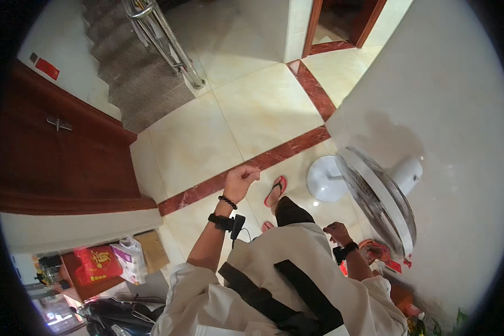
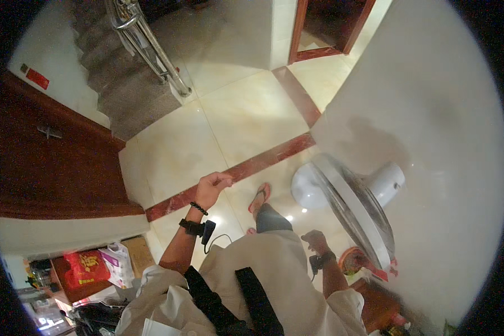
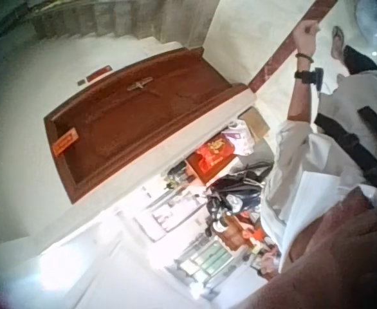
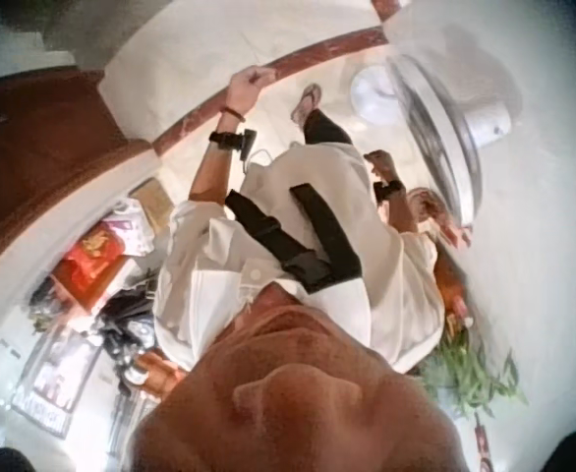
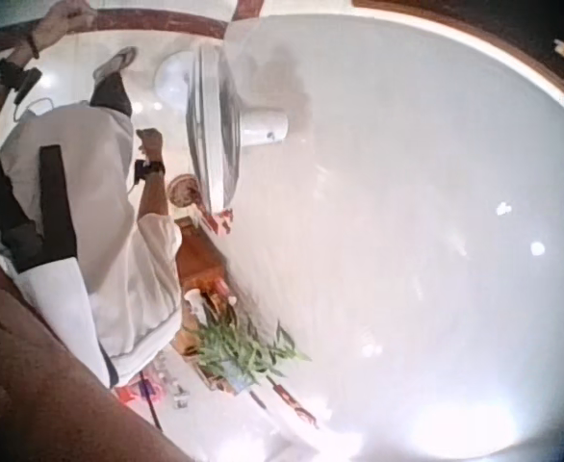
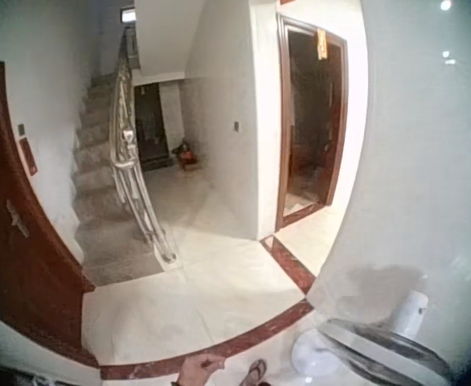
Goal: The recorder uses a screwdriver to disassemble parts of a standing floor fan, moves it to the patio, and continues working on it.
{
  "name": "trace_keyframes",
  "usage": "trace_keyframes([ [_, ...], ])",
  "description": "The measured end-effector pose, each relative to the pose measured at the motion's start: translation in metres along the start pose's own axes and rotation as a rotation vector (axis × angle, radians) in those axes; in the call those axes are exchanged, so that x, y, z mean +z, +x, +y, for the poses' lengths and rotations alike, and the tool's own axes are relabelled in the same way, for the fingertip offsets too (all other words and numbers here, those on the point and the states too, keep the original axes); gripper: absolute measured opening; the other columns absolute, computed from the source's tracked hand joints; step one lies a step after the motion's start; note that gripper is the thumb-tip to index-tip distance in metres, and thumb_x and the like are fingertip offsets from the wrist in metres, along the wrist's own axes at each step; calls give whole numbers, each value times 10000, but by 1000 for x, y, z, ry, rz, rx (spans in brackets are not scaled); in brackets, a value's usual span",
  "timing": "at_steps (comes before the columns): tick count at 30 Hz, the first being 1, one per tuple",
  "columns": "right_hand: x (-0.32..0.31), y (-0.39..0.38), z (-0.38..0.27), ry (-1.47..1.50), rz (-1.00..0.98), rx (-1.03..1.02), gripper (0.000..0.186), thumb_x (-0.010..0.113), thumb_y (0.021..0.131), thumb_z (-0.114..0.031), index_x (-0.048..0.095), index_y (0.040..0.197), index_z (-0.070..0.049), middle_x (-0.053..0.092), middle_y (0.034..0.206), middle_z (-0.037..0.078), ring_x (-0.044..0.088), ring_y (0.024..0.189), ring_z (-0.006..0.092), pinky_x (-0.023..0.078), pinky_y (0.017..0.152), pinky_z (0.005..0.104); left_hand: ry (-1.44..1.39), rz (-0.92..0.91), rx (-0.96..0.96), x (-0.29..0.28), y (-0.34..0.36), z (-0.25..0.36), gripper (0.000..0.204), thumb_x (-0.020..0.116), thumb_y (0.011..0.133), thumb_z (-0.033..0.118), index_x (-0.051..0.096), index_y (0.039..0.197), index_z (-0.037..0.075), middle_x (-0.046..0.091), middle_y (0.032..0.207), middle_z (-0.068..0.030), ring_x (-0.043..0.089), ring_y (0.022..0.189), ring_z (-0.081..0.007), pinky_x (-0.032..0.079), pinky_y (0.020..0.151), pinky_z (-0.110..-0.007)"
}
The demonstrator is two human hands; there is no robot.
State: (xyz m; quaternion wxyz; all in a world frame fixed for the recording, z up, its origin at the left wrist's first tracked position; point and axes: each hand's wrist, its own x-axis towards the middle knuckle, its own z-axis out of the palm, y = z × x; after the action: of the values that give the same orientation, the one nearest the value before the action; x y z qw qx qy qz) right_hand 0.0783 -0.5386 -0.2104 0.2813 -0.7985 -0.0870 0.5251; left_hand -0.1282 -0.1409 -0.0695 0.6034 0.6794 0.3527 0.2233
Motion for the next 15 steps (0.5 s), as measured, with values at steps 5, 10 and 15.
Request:
trace_keyframes([
  [5, 32, 71, -27, 114, 34, 50, 294, 654, 853, -302, 677, 792, -15, 654, 679, 69, 597, 471, 155, 473, 403, 290, 135, 50, -214, -67, 55, -8, 202, 699, 865, 194, 654, 808, 5, 669, 719, -30, 605, 681, -91, 489, 656, -240],
  [10, 49, 100, -69, -733, 145, -390, 287, 581, 845, -328, 733, 862, -86, 712, 840, 123, 691, 793, 281, 542, 708, 383, 105, 157, -294, -111, 136, -8, 162, 693, 861, 153, 665, 855, -6, 673, 756, -51, 619, 711, -107, 503, 705, -253],
  [15, 100, 151, -32, -254, 370, -197, 313, 585, 819, -328, 717, 832, -45, 691, 834, 173, 674, 805, 300, 529, 732, 382, 103, 5, -202, -92, 256, 37, 97, 696, 837, 77, 668, 895, 4, 668, 791, -45, 620, 740, -106, 508, 721, -245],
])
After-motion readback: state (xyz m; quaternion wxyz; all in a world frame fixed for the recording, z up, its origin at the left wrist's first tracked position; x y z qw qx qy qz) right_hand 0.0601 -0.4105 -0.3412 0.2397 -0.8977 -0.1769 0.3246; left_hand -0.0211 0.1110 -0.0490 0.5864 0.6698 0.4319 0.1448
